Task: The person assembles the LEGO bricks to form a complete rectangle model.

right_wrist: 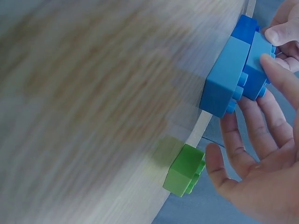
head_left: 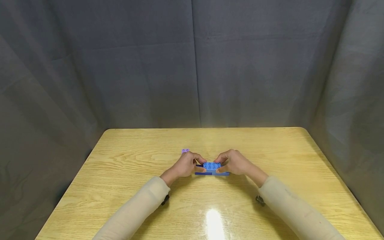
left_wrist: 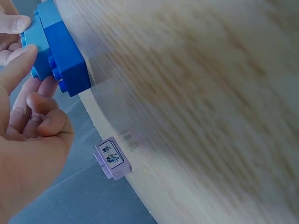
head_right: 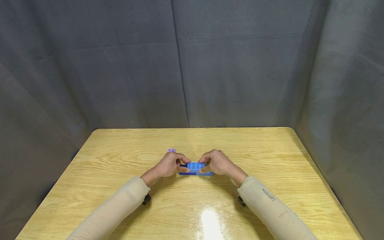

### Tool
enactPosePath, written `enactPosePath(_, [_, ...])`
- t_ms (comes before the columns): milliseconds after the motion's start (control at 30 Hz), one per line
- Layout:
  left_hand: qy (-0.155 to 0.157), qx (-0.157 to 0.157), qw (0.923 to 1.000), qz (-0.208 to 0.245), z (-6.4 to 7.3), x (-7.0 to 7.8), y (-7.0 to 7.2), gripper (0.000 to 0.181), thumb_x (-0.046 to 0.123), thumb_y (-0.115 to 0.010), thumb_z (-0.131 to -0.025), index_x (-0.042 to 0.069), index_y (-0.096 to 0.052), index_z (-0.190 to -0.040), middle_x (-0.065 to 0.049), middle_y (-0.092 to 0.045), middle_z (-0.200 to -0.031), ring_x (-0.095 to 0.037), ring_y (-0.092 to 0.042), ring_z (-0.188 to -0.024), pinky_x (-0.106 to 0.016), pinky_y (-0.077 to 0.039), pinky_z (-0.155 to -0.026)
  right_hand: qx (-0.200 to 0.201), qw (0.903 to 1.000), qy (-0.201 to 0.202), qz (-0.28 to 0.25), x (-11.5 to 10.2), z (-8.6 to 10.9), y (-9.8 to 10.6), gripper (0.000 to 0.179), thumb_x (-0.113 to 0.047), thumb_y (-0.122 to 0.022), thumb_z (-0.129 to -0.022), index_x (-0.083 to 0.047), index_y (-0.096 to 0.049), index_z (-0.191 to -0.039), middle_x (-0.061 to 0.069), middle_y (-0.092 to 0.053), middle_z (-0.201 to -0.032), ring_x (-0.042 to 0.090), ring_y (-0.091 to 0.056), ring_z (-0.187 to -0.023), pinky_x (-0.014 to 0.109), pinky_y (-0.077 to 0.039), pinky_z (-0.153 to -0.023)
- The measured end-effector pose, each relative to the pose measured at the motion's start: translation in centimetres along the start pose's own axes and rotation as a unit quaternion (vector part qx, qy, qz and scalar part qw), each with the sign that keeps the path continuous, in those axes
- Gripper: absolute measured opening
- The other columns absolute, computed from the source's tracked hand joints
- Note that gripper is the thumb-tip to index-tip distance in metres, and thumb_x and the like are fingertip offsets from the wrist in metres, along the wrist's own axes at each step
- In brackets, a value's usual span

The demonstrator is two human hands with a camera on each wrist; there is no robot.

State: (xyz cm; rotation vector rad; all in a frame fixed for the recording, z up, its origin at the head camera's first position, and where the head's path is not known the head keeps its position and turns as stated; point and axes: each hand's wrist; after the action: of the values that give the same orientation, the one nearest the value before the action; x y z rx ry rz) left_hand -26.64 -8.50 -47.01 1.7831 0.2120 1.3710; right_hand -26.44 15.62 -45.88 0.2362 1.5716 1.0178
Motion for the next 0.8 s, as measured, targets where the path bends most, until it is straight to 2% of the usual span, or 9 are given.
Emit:
enactPosePath(167, [0.003,0.001,0.9997,-0.025,0.1,0.2,0.1,0.029,0.022,-0.082,-0.083,0.010,-0.077,-0.108,-0.002,-0.077,-0.104,-0.007,-0.052,-0.069,-0.019,-0.047,-0.063,0.001,0.9998,-0.005,0.017,-0.1,-0.1,0.0,0.027,-0.018,-0.085,-0.080,-0.013,-0.077,-0.105,0.002,-0.077,-0.104,0.015,-0.071,-0.092,0.035,-0.058,-0.080])
enactPosePath(333, [0.002,0.003,0.9996,-0.027,0.1,0.2,-0.1,0.029,0.022,-0.083,-0.083,0.010,-0.076,-0.109,-0.002,-0.077,-0.104,-0.008,-0.053,-0.070,-0.019,-0.046,-0.063,0.000,0.9994,-0.004,0.034,0.0,-0.1,0.0,0.027,-0.020,-0.085,-0.080,-0.015,-0.076,-0.104,0.000,-0.077,-0.103,0.015,-0.070,-0.092,0.038,-0.057,-0.083])
enactPosePath(467, [0.008,0.004,0.9998,-0.015,0.2,0.0,-0.3,0.030,0.023,-0.082,-0.084,0.012,-0.075,-0.110,-0.002,-0.075,-0.107,-0.013,-0.059,-0.080,-0.022,-0.049,-0.071,-0.005,0.9995,-0.002,0.031,0.2,-0.1,-0.1,0.028,-0.020,-0.085,-0.080,-0.015,-0.074,-0.105,0.001,-0.076,-0.104,0.016,-0.070,-0.093,0.038,-0.058,-0.083])
enactPosePath(633, [0.014,0.003,0.9999,0.001,0.3,-0.1,-0.4,0.031,0.023,-0.082,-0.085,0.013,-0.073,-0.113,-0.004,-0.071,-0.116,-0.020,-0.064,-0.098,-0.031,-0.054,-0.085,-0.015,0.9995,0.009,0.025,0.3,-0.1,0.0,0.029,-0.018,-0.083,-0.082,-0.013,-0.073,-0.109,0.002,-0.075,-0.105,0.016,-0.069,-0.093,0.037,-0.058,-0.082])
enactPosePath(800, [0.021,-0.007,0.9996,0.017,0.4,-0.1,-0.2,0.034,0.021,-0.082,-0.085,0.010,-0.072,-0.115,-0.005,-0.071,-0.114,-0.020,-0.065,-0.101,-0.034,-0.056,-0.089,-0.025,0.9993,0.021,0.016,0.9,0.0,0.3,0.032,-0.019,-0.083,-0.082,-0.014,-0.072,-0.112,0.002,-0.075,-0.107,0.017,-0.068,-0.096,0.040,-0.057,-0.085])
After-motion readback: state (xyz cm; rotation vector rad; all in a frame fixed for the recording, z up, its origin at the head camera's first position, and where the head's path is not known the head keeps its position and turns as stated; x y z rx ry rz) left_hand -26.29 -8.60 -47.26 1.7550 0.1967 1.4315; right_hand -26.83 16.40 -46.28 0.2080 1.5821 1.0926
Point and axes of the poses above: each hand's wrist, its own z-axis away from the middle knuckle, its own y-axis out of the back of the hand, x = y × z
